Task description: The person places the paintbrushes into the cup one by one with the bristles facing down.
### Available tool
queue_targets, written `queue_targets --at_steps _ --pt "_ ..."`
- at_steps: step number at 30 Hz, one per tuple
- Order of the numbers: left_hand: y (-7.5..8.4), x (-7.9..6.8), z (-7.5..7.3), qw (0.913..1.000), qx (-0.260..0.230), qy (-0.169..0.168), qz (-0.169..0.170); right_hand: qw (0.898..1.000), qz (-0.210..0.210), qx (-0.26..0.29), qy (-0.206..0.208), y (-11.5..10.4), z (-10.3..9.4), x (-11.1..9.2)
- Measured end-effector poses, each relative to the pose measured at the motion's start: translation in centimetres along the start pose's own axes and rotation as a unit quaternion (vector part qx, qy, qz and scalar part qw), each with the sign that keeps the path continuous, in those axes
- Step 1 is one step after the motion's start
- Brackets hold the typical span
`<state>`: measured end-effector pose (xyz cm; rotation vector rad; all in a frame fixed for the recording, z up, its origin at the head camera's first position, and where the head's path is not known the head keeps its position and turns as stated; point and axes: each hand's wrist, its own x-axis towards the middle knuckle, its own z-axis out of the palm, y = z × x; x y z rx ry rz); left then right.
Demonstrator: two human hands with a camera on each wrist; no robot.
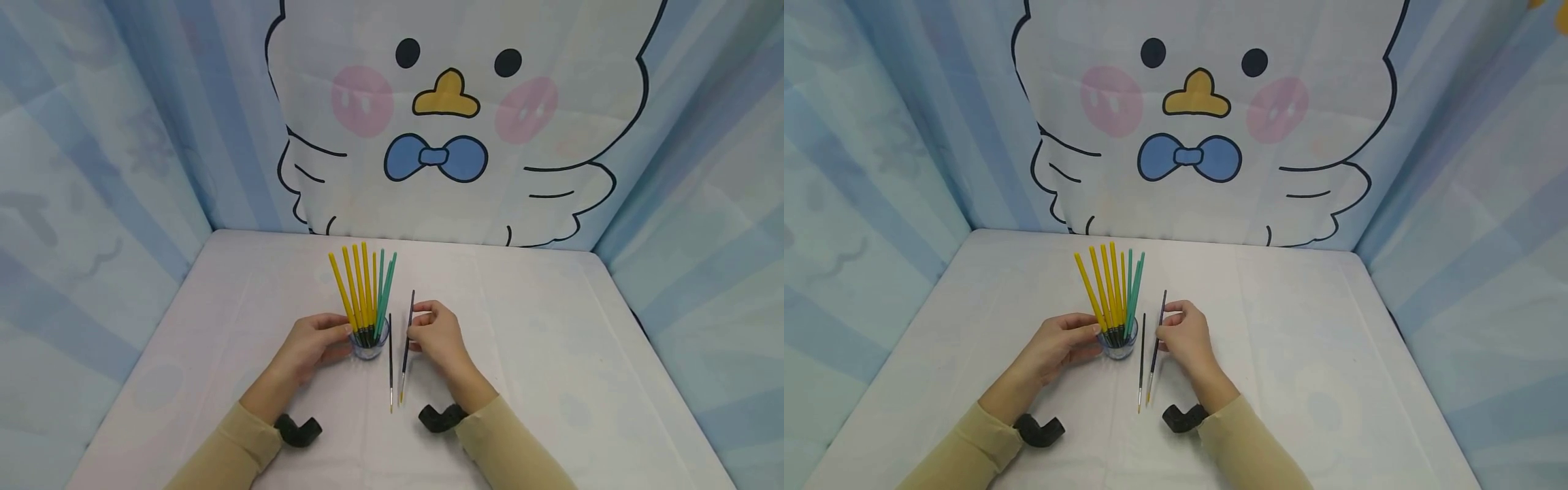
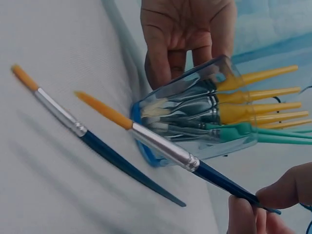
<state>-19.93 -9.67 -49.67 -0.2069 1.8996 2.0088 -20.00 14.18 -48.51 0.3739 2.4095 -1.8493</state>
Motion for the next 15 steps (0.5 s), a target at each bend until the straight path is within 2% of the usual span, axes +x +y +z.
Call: queue_targets --at_steps 7,15 --pt "0.0 0.0 0.0 1.0 0.002 0.001 -0.002 0.995 -0.056 0.066 0.05 -1.8 -0.9 -0.9" --pt "0.0 -0.1 -0.1 1.0 0.007 0.0 -0.002 0.975 -0.15 0.153 0.067 -3.8 -1.3 -2.0"
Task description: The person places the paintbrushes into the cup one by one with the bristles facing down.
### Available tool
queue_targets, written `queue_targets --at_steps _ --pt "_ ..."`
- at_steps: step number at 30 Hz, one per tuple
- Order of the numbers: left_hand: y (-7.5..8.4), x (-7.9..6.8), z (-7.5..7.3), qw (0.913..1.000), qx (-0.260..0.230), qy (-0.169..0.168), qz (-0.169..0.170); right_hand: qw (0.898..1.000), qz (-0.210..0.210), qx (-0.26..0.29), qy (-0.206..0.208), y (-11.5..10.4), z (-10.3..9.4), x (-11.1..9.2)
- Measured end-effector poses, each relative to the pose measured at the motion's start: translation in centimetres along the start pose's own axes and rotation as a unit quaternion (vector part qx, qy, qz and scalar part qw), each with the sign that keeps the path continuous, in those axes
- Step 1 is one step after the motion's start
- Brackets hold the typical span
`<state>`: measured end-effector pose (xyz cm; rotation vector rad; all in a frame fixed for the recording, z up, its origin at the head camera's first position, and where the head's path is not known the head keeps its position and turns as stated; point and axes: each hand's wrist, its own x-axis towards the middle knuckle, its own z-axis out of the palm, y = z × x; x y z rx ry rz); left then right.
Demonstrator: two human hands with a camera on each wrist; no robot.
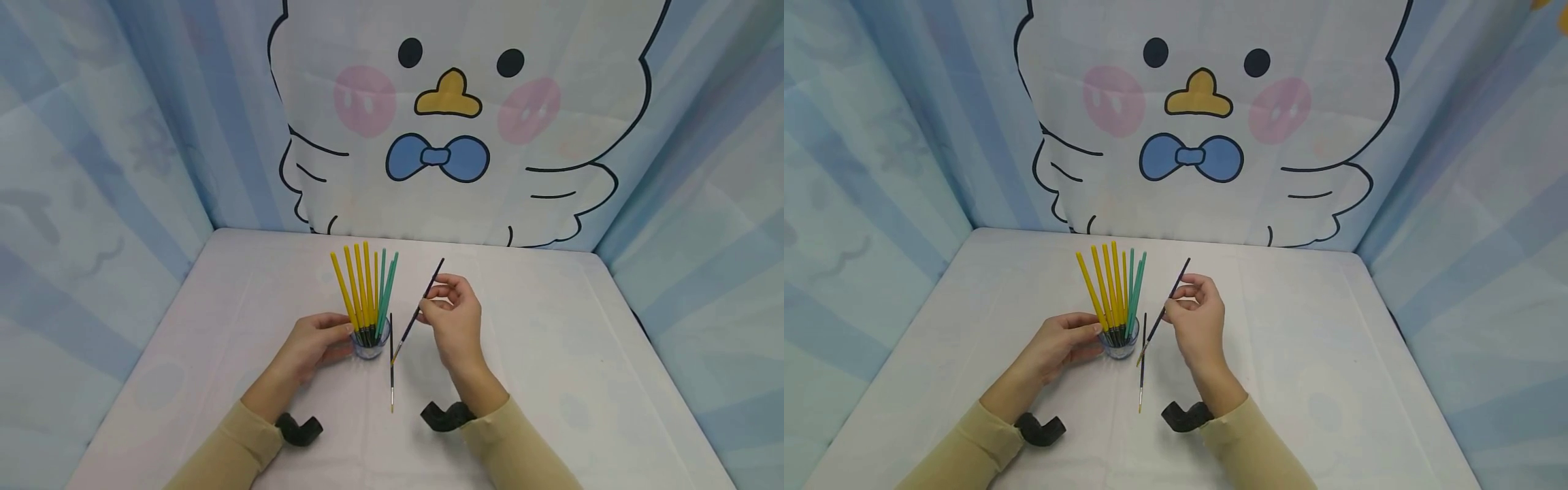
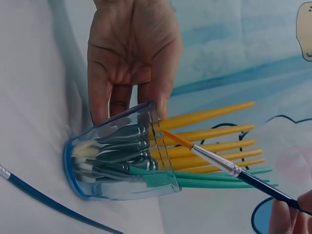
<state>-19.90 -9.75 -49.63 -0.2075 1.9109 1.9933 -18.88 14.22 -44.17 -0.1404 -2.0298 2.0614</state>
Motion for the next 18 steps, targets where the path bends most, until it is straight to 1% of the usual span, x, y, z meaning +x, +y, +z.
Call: queue_targets --at_steps 2,7,10,14,18 --pt "0.0 0.0 0.0 1.0 -0.002 -0.001 0.0 1.0 -0.015 0.022 0.002 -0.3 0.2 -0.1" --pt "0.0 0.0 0.0 0.9999 -0.01 -0.005 -0.001 0.997 -0.056 0.05 0.011 -0.4 0.6 -0.2" --pt "-0.1 0.1 0.0 0.9999 -0.009 -0.005 -0.002 0.995 -0.086 0.046 0.014 -0.2 0.9 -0.2" --pt "-0.1 0.1 0.0 1.0 -0.006 0.0 -0.004 0.992 -0.122 0.022 0.009 0.4 1.4 -0.2" --pt "-0.1 0.1 0.0 0.9999 -0.01 0.001 -0.003 0.992 -0.129 -0.003 -0.002 1.2 1.9 -0.2"
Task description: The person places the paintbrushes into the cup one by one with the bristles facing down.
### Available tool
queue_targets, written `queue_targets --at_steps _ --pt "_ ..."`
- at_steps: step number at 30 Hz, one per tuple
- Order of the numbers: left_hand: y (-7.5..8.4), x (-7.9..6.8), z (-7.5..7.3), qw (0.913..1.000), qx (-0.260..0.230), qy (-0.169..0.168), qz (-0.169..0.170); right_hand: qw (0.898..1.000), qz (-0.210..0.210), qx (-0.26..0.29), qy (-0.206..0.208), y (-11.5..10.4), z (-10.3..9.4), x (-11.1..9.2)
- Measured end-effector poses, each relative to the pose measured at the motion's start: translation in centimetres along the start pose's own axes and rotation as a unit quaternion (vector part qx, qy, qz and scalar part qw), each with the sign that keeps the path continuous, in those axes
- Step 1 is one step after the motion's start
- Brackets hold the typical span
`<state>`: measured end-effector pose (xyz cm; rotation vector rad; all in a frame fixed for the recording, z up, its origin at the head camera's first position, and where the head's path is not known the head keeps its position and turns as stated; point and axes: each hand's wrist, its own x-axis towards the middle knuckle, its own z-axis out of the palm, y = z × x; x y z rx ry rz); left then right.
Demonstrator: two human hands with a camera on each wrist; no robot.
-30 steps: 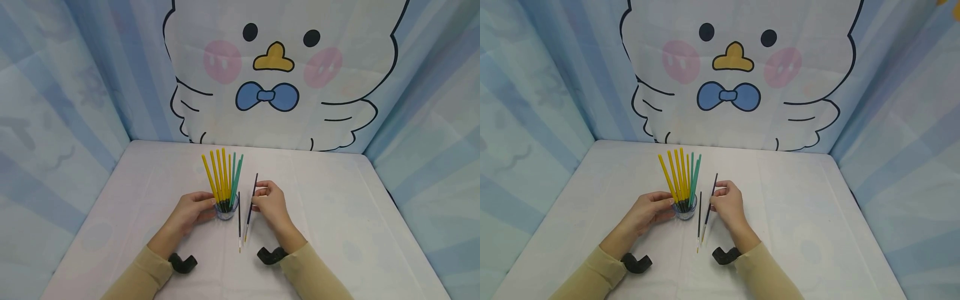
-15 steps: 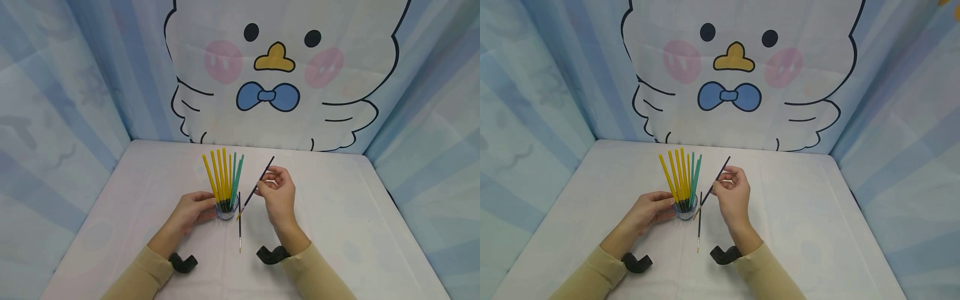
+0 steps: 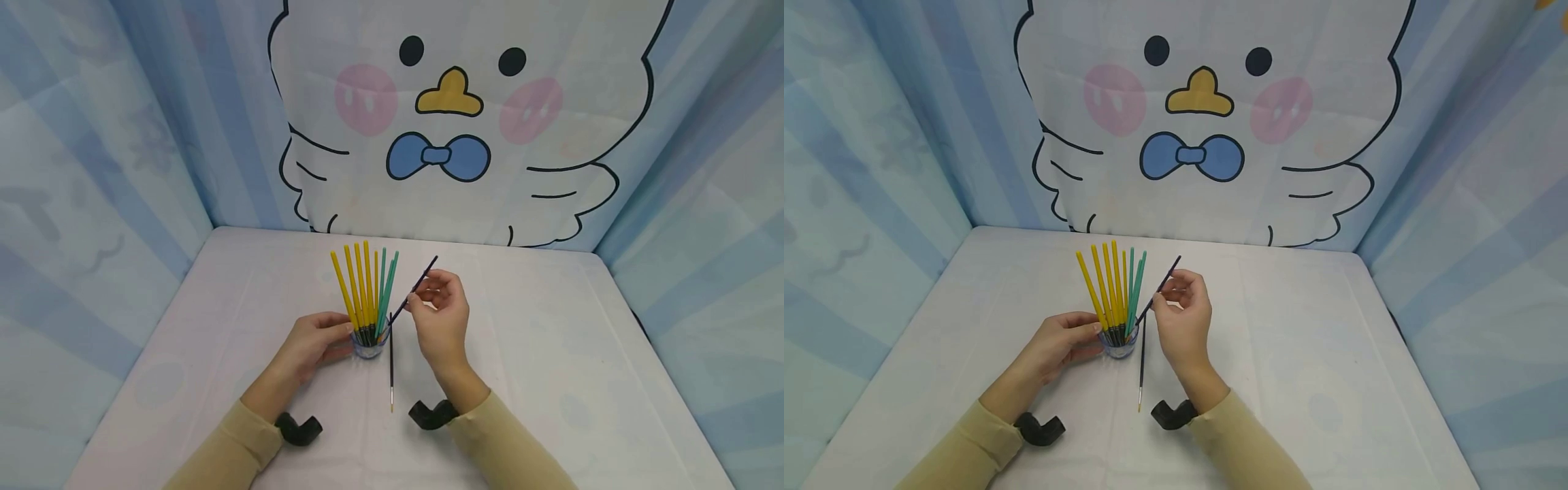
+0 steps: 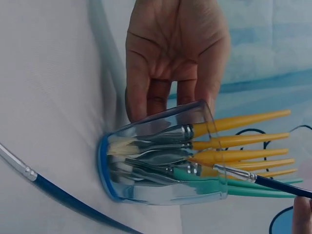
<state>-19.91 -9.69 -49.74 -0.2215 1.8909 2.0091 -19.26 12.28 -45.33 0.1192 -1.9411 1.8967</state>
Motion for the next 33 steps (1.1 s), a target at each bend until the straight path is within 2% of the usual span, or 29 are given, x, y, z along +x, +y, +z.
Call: queue_targets --at_steps 11,33 --pt "0.0 0.0 -0.1 1.0 -0.002 -0.002 -0.002 0.999 0.031 -0.024 -0.037 1.6 1.0 -0.6" --pt "0.2 -0.2 0.0 1.0 0.006 0.001 0.002 0.995 0.073 -0.037 -0.051 3.4 1.0 -1.2"
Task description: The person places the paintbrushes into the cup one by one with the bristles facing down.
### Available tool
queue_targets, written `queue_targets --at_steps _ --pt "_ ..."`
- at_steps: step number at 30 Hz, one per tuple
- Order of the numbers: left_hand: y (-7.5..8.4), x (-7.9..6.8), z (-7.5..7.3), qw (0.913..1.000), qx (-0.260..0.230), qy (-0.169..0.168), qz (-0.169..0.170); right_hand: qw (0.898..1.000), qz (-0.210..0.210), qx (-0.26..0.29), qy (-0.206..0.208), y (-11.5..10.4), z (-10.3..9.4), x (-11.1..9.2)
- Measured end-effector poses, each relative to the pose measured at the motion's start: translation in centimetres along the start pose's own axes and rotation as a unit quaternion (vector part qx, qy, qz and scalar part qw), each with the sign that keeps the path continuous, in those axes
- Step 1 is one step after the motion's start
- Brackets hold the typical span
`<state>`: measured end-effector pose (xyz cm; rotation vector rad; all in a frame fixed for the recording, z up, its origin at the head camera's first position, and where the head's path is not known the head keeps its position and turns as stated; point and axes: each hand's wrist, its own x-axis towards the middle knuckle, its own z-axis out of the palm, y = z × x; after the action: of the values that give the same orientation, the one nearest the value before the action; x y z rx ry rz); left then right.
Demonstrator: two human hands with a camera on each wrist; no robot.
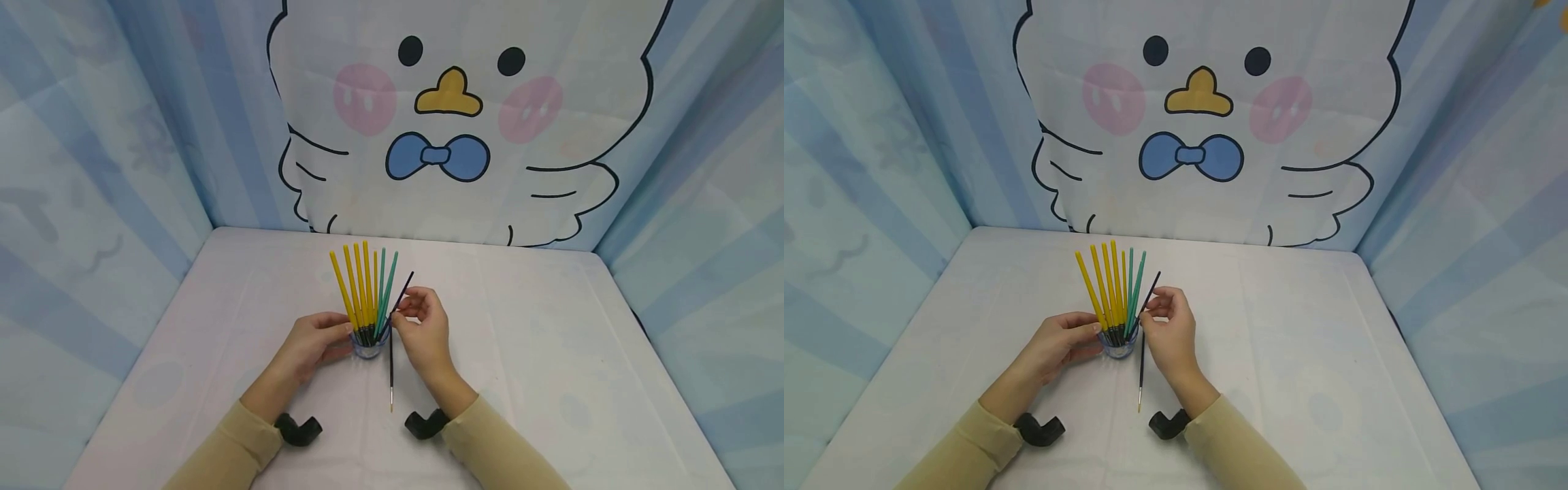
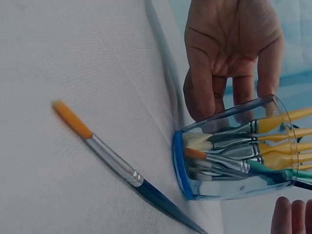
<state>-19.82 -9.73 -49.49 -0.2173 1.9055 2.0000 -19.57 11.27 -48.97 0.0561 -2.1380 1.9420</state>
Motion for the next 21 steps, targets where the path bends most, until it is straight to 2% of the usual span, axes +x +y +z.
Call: queue_targets --at_steps 9,15,21 --pt "-0.1 0.0 0.1 1.0 -0.002 0.001 0.001 1.0 0.021 0.005 -0.004 0.3 -0.7 -0.2" --pt "-0.1 0.0 0.0 1.0 -0.002 -0.003 -0.001 0.997 0.071 -0.044 0.0 0.3 -1.1 0.0" --pt "-0.1 0.0 -0.1 1.0 -0.002 -0.006 -0.002 0.983 0.135 -0.122 -0.018 0.8 -1.2 0.2"
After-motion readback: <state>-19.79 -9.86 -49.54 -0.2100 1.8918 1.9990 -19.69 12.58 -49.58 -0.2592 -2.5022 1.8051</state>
